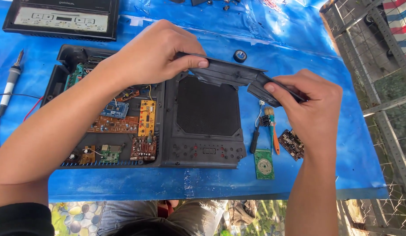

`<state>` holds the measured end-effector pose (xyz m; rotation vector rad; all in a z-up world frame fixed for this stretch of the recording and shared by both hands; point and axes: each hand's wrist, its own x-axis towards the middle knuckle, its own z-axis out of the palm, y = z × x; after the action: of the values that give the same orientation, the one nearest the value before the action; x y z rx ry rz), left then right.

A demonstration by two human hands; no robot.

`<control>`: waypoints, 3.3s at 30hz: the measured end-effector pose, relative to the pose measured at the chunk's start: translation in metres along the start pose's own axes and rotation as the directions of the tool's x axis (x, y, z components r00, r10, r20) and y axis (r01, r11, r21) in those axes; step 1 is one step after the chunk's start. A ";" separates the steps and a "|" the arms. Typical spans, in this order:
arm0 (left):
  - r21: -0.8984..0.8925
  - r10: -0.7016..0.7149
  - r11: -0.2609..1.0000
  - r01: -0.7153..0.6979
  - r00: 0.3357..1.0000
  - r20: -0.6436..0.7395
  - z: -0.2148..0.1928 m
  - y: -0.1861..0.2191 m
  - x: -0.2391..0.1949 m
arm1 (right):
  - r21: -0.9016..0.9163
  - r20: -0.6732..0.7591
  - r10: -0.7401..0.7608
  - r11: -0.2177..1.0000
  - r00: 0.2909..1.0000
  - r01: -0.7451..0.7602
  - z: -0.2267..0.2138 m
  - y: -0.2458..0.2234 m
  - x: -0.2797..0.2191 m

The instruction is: The person disassembles a black Panasonic induction cooktop on a blue tarp-covered table. They remove the top cover to reveal the internal circuitry, then proceed to detach a black plastic frame piece from the main body using their hands.

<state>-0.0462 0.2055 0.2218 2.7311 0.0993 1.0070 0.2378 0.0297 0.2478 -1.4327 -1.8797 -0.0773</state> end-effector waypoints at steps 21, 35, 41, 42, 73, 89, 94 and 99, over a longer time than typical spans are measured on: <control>-0.131 0.038 0.991 -0.037 0.999 0.002 0.007 0.052 0.000 | 0.231 0.110 0.218 0.943 0.970 -0.238 0.032 -0.034 -0.020; 0.042 -0.097 0.993 0.109 0.970 -0.224 0.111 0.109 -0.065 | 0.680 0.089 0.335 0.668 0.938 -0.303 0.146 -0.010 -0.103; -0.302 -0.227 0.938 0.168 0.958 -0.174 0.137 0.085 -0.094 | 0.960 0.204 0.274 0.130 0.940 -0.247 0.228 0.048 -0.172; -0.331 -0.274 0.923 0.196 0.939 -0.210 0.145 0.081 -0.097 | 0.964 0.197 0.296 0.115 0.935 -0.240 0.255 0.073 -0.195; -0.509 -0.532 0.779 0.366 0.816 -0.227 0.039 0.126 -0.064 | 0.821 -0.489 0.385 0.506 0.782 0.264 0.121 -0.003 -0.152; -0.544 -0.534 0.755 0.366 0.825 -0.186 0.044 0.125 -0.063 | 0.843 -0.452 0.379 0.477 0.808 0.248 0.118 0.016 -0.173; -0.578 -0.586 0.701 0.417 0.800 -0.134 0.043 0.125 -0.063 | 0.853 -0.437 0.317 0.442 0.842 0.277 0.118 0.023 -0.175; -0.555 -0.571 0.723 0.411 0.808 -0.145 0.046 0.123 -0.064 | 0.855 -0.439 0.328 0.439 0.836 0.277 0.120 0.018 -0.174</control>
<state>-0.0668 0.0679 0.1763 1.8965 0.5232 1.0886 0.2054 -0.0469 0.0530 -0.5349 -1.0392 0.4515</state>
